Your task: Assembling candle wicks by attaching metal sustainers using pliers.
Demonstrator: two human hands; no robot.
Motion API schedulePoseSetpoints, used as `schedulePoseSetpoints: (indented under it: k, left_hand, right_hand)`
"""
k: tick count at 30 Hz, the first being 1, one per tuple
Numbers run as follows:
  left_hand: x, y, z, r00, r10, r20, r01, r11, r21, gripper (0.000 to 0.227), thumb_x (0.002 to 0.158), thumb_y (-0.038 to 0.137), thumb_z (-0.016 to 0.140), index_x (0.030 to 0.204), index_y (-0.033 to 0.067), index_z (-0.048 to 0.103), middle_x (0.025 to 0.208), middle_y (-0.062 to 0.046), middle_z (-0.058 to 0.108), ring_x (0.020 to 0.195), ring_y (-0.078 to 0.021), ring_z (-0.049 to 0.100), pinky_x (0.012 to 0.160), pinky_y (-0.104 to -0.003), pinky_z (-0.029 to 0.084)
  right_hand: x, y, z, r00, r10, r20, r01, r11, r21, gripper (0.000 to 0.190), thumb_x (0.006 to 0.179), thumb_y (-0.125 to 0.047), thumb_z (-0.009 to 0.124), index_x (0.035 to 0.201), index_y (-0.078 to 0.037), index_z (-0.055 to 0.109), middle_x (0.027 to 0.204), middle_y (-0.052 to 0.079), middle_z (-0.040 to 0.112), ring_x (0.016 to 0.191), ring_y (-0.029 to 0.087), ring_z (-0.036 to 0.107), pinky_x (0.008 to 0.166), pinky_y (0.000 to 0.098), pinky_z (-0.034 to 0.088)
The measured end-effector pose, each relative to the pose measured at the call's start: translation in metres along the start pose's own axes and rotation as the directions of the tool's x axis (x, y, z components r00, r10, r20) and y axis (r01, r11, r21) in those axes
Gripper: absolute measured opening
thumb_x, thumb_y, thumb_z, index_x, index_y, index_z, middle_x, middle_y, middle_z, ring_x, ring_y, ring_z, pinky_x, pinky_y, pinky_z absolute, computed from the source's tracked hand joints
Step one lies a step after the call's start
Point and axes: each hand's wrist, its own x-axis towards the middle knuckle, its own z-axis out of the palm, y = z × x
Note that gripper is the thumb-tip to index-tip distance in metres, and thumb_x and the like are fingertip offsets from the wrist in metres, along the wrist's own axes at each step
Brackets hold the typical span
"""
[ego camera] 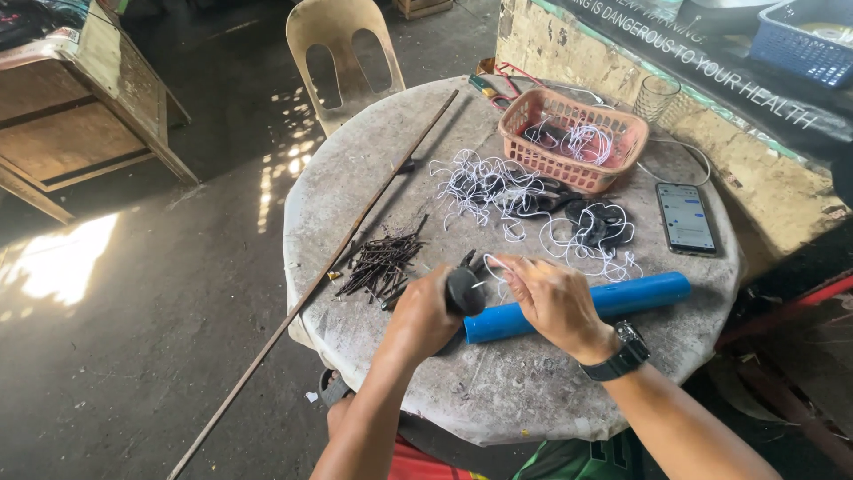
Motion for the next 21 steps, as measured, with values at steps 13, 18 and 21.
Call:
schedulePoseSetpoints:
  k: [13, 18, 21]
  left_hand:
    - [-0.001, 0.005, -0.008, 1.0, -0.013, 0.012, 0.013, 1.0, -0.012, 0.019, 0.062, 0.01, 0.063, 0.079, 0.0056, 0.056, 0.073, -0.019, 0.062, 0.08, -0.0397, 0.059, 0.064, -0.047, 0.045]
    - [0.006, -0.013, 0.0, 0.998, -0.023, 0.057, 0.028, 0.995, -0.096, 0.018, 0.063, 0.007, 0.063, 0.08, 0.0086, 0.058, 0.073, -0.015, 0.064, 0.083, -0.0382, 0.059, 0.068, -0.046, 0.047]
    - [0.007, -0.013, 0.0, 0.993, 0.047, 0.104, -0.019, 0.966, -0.256, 0.006, 0.071, 0.003, 0.056, 0.077, 0.0057, 0.058, 0.067, -0.016, 0.062, 0.072, -0.0321, 0.062, 0.065, -0.04, 0.047]
  right_hand:
    - [-0.004, 0.003, 0.0, 0.976, -0.216, 0.019, 0.213, 0.938, -0.274, 0.035, 0.087, -0.026, 0.039, 0.121, -0.025, 0.049, 0.056, 0.003, 0.058, 0.038, 0.009, 0.049, 0.035, 0.0185, 0.038]
    - [-0.009, 0.006, -0.004, 0.985, -0.161, 0.061, 0.17, 0.968, -0.184, 0.036, 0.086, -0.025, 0.039, 0.121, -0.025, 0.05, 0.053, 0.001, 0.056, 0.037, 0.008, 0.046, 0.035, 0.0189, 0.038]
    - [-0.013, 0.013, -0.002, 0.996, -0.074, 0.052, 0.076, 0.995, -0.057, 0.036, 0.086, -0.024, 0.04, 0.119, -0.027, 0.052, 0.06, 0.005, 0.06, 0.041, 0.013, 0.053, 0.04, 0.0236, 0.043]
